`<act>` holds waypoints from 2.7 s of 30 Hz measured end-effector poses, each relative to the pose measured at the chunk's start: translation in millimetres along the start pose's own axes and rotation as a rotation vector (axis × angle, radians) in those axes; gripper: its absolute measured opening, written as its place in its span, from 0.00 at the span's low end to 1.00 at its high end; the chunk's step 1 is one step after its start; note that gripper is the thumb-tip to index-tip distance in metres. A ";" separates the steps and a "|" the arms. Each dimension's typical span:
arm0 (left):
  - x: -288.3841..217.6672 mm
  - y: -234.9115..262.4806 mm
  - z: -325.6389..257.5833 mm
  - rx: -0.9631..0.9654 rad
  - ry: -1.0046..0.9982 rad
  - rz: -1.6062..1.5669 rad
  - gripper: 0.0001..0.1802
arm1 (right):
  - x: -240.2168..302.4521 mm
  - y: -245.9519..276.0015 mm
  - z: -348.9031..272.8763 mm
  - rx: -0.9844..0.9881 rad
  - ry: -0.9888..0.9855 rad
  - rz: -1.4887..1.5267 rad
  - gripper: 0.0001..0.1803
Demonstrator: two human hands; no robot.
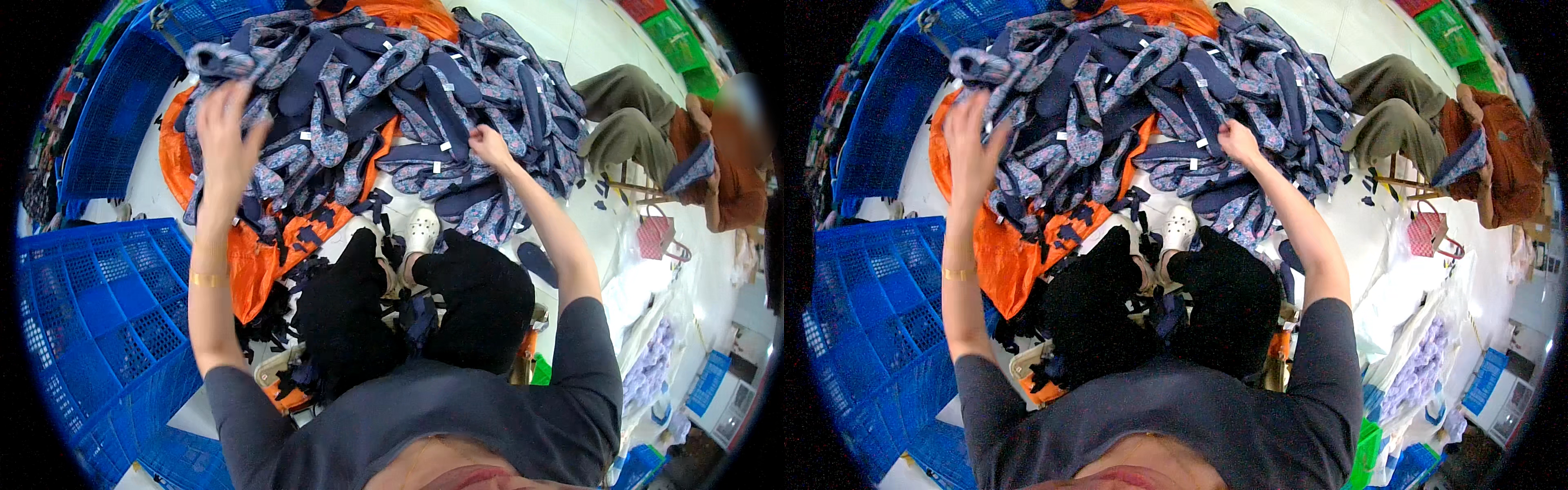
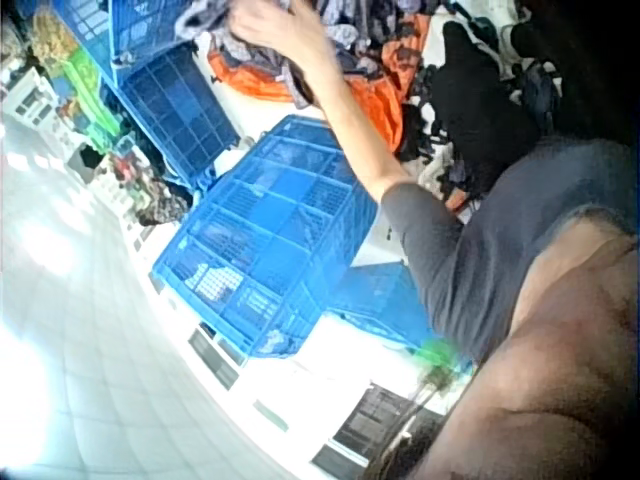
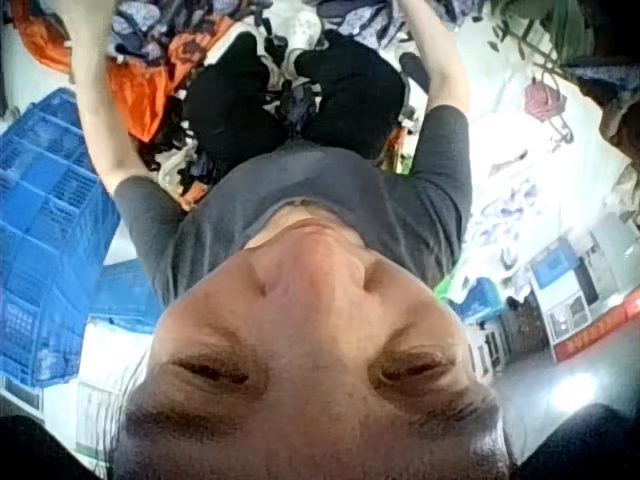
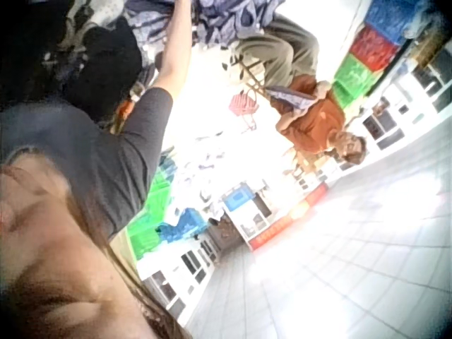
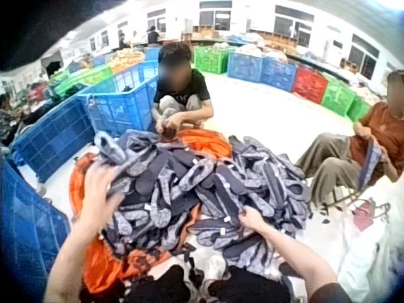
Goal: The person sits on the floor and uses scissors to trim loose threads and fabric edges from a pile of floral-patterned slippers. They handle the slippers one at a time, picking them up, cutting the excess material, and placing them back on the pile.
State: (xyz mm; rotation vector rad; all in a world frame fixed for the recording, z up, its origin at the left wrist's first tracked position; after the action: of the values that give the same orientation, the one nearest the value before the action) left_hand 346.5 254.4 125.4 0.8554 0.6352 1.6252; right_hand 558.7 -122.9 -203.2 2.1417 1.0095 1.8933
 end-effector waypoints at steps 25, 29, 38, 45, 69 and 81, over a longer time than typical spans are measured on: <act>-69.9 -10.5 -210.8 0.810 0.262 -0.937 0.18 | -99.3 -38.0 186.9 -0.200 0.085 -0.915 0.55; -66.1 -5.0 -213.5 0.806 0.281 -0.923 0.17 | -116.5 -14.7 137.1 -0.158 0.080 -0.907 0.56; -62.1 -1.2 -219.4 0.738 0.298 -0.965 0.17 | -177.5 88.3 16.0 -0.241 -0.137 -0.881 0.53; -65.0 -4.4 -217.4 0.713 0.299 -1.009 0.19 | -199.8 110.1 -47.6 -0.150 -0.361 -0.978 0.57; -62.6 -17.8 -216.4 0.785 0.343 -1.048 0.21 | -129.4 -144.9 137.3 0.157 0.235 -0.779 0.47; -66.0 4.9 -219.0 0.636 0.368 -1.002 0.22 | -277.8 82.6 -138.4 0.388 -0.310 -0.870 0.45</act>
State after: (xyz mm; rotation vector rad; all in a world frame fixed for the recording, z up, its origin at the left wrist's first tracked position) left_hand 173.5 197.1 -13.0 0.4991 1.5888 0.6401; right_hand 464.6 -382.7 -366.9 1.6063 1.9119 0.9855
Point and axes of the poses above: each hand's wrist, its own z-axis towards the middle knuckle, its own y-axis out of the back of the hand, x = y × z, the point moved 10 cm from there along z, towards the middle knuckle, and after that the axes turned 15 degrees about z, right-handed, at the moved point
